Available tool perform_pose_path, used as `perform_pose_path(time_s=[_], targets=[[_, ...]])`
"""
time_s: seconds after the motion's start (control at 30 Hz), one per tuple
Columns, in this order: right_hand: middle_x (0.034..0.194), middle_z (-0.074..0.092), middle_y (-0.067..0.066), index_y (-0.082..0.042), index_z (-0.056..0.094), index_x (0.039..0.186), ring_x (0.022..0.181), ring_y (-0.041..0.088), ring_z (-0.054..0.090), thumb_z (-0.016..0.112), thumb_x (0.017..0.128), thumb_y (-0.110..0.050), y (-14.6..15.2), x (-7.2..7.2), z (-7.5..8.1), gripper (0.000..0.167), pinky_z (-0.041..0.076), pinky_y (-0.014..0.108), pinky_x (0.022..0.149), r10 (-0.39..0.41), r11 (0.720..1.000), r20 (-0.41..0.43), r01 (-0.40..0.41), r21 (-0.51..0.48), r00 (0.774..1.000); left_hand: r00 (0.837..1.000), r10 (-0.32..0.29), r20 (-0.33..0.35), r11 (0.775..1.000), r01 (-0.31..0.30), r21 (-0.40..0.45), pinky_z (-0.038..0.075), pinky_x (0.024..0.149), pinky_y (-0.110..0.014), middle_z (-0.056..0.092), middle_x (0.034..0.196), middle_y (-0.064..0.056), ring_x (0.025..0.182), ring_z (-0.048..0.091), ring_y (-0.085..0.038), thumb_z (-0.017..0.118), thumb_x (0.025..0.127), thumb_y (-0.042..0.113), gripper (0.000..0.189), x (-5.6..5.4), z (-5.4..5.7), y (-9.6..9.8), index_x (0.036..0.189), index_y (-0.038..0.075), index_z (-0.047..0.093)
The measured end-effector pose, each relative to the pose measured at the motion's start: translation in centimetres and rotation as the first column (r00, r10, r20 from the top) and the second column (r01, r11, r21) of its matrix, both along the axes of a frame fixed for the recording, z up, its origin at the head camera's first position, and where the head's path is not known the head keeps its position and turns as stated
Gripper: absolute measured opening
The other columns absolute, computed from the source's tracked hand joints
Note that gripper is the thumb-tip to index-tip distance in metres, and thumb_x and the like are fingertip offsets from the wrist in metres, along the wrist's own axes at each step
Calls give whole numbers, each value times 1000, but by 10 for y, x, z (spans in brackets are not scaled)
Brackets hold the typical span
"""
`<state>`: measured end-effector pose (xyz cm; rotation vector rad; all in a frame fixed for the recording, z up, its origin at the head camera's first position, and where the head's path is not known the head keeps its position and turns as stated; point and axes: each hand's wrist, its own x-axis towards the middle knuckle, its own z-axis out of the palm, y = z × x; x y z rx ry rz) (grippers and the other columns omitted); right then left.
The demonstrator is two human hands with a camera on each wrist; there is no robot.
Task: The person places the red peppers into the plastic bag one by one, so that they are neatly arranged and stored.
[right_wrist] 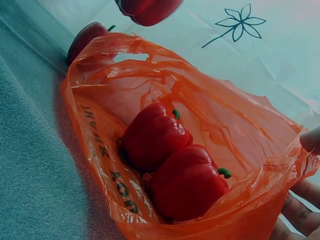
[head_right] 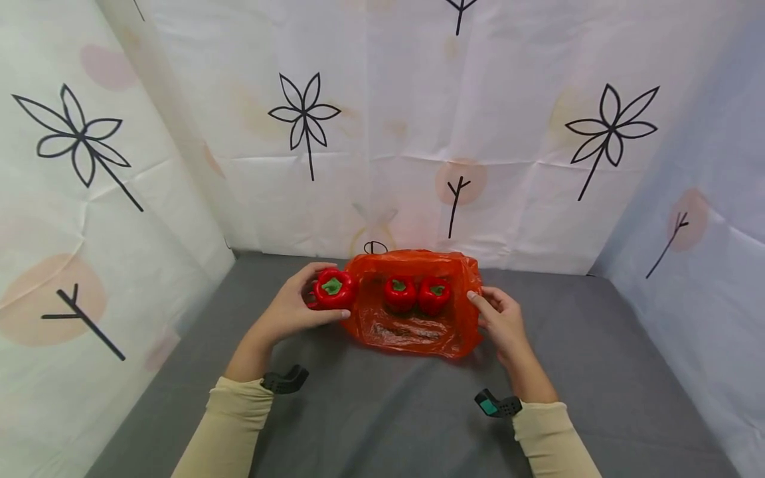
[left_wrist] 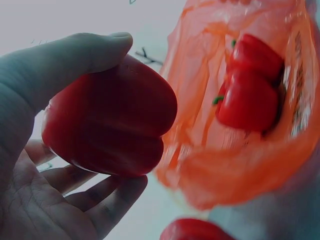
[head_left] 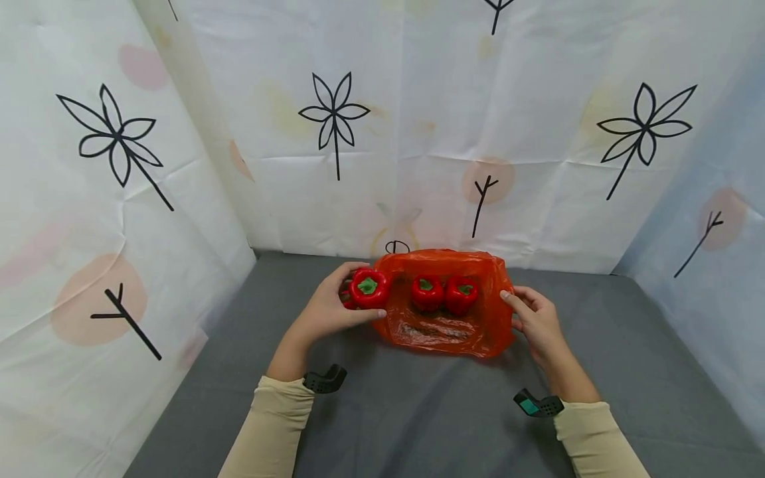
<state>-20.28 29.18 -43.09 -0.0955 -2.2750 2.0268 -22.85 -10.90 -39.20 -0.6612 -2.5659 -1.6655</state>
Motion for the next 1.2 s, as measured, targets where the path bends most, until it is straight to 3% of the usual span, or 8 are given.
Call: perform_pose_path(time_s=[0.33,0.77,1.0,1.2], targets=[[103,70,-18,-13,67,124,94,4,67,68,105,-37,-2,-1,1,31,62,21,76,-8,1000,5,8,-12,1000,995,-96,20,995,95,11,61,96,-41,64,136,7,124,64,-18,95,79,32,82,-2,-1,44,149,22,53],[102,70,-17,-11,67,123,93,5,68,69,105,-35,-3,0,2,30,61,20,76,-19,1000,1,19,-18,1000,986,-166,18,986,166,18,60,97,-34,65,133,10,117,65,-11,95,79,34,75,-2,-19,89,143,28,55],[104,70,-18,-9,66,127,96,5,67,68,105,-37,-1,0,1,36,61,20,77,-16,1000,11,16,-6,1000,989,-144,-15,990,144,-4,58,103,-34,60,141,8,127,61,-11,95,78,36,79,-2,-27,112,144,24,54],[103,70,-18,-9,66,127,96,5,67,68,105,-37,0,-1,1,36,62,21,77,-19,1000,15,19,-3,1000,997,-81,21,997,81,-18,59,99,-34,55,143,3,130,56,-16,95,76,40,81,1,-32,128,143,26,53]])
